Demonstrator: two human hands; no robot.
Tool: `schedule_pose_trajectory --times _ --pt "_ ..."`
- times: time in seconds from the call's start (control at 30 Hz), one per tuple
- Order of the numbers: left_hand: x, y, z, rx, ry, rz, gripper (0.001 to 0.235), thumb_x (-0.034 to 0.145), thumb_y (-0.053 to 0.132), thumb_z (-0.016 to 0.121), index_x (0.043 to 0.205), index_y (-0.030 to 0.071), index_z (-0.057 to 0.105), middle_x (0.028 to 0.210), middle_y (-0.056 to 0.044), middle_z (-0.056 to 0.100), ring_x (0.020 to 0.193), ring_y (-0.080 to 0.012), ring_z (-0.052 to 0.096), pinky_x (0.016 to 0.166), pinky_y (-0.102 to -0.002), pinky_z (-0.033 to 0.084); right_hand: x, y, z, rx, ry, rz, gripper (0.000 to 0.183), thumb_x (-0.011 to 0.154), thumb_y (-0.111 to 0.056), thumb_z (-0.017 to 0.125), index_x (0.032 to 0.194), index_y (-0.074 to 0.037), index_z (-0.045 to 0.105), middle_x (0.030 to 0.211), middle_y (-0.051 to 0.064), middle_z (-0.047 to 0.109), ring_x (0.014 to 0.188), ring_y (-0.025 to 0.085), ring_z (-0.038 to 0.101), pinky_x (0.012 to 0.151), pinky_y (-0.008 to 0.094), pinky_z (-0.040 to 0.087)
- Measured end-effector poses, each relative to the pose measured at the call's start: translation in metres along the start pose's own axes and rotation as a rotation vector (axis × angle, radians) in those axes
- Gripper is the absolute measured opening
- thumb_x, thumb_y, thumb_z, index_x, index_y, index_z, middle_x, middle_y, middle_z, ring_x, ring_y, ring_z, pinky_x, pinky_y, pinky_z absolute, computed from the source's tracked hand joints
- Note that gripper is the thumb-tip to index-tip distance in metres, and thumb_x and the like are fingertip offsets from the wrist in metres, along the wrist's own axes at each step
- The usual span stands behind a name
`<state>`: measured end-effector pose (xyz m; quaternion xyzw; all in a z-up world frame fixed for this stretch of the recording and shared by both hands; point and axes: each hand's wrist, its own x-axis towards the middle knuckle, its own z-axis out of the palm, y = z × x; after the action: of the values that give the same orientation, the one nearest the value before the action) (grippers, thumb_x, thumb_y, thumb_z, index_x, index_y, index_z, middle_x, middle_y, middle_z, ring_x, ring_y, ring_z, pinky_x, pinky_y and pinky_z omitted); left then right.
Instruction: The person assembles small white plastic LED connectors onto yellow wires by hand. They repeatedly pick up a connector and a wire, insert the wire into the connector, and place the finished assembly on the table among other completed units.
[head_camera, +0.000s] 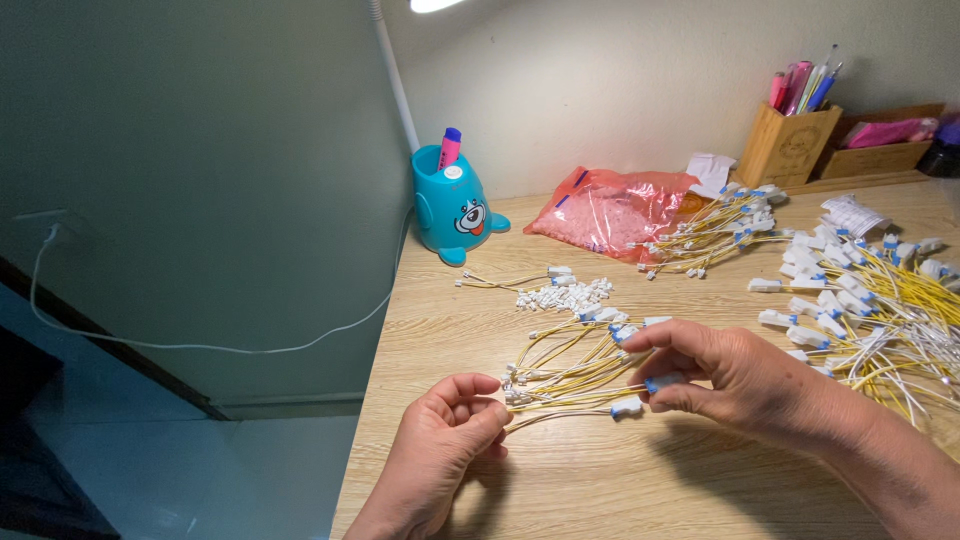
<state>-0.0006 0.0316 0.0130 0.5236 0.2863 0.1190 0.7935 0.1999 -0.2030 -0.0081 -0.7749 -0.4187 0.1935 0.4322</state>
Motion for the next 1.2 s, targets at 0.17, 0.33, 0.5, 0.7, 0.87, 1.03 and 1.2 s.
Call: schedule_pose_trajectory --times 0.17,0.33,0.5,0.7,0.87,1.03,1.2 --pt "0.003 0.001 -0.004 -0.041 0.01 -0.024 0.033 0.076 -0.01 0.074 0.107 -0.003 0.063 0.077 -0.023 0.069 0.058 -0.0235 0.055 0.054 -0.033 0.05 -0.001 -0.003 0.002 0.217 0.043 -0.12 0.057 0.073 0.001 0.077 0.125 -0.015 0.06 0.092 0.009 0.081 0.081 0.016 0.082 0.081 0.026 0.064" --pt "0.007 -0.001 -0.011 -0.086 -0.015 -0.014 0.039 0.076 -0.009 0.075 0.11 -0.001 0.057 0.07 -0.021 0.066 0.055 -0.0269 0.055 0.055 -0.034 0.049 0.0 -0.003 0.002 0.024 0.118 -0.215 0.07 0.071 -0.002 0.083 0.131 -0.022 0.054 0.077 0.0 0.072 0.07 0.008 0.068 0.074 0.022 0.059" --pt "0.006 0.001 -0.01 -0.041 -0.01 -0.017 0.039 0.075 -0.01 0.076 0.107 0.0 0.056 0.072 -0.02 0.068 0.055 -0.0269 0.057 0.058 -0.034 0.049 0.003 0.008 0.006 0.096 0.101 -0.176 0.073 0.071 0.001 0.082 0.133 -0.022 0.054 0.077 0.002 0.071 0.07 0.01 0.068 0.073 0.023 0.058" --pt "0.008 -0.004 -0.009 -0.068 -0.024 -0.036 0.041 0.072 -0.009 0.077 0.106 0.002 0.056 0.077 -0.019 0.068 0.061 -0.0255 0.06 0.059 -0.034 0.053 0.004 0.018 0.006 0.196 0.099 -0.045 0.076 0.07 0.008 0.078 0.136 -0.021 0.056 0.08 0.009 0.074 0.073 0.014 0.071 0.072 0.025 0.057" --pt "0.003 0.001 -0.008 -0.081 -0.052 -0.067 0.043 0.072 -0.007 0.077 0.108 0.002 0.055 0.077 -0.017 0.068 0.066 -0.0233 0.062 0.06 -0.033 0.054 0.006 0.021 0.009 0.233 0.146 0.068 0.076 0.07 0.014 0.075 0.137 -0.02 0.059 0.084 0.013 0.076 0.075 0.017 0.072 0.076 0.027 0.056" --pt "0.006 0.001 -0.008 -0.076 -0.01 -0.066 0.04 0.071 -0.011 0.077 0.101 0.002 0.055 0.078 -0.019 0.067 0.061 -0.0253 0.061 0.056 -0.032 0.054 0.007 0.025 0.011 0.168 0.154 -0.01 0.072 0.068 0.01 0.077 0.133 -0.019 0.062 0.08 0.009 0.077 0.072 0.014 0.072 0.072 0.025 0.057" --pt "0.011 -0.007 -0.008 0.085 0.072 -0.018 0.032 0.075 -0.01 0.074 0.101 0.001 0.06 0.079 -0.021 0.069 0.058 -0.0242 0.06 0.057 -0.032 0.051 0.006 0.012 0.017 0.03 0.15 -0.065 0.061 0.07 0.0 0.079 0.126 -0.02 0.065 0.083 0.002 0.075 0.074 0.01 0.073 0.076 0.022 0.06"
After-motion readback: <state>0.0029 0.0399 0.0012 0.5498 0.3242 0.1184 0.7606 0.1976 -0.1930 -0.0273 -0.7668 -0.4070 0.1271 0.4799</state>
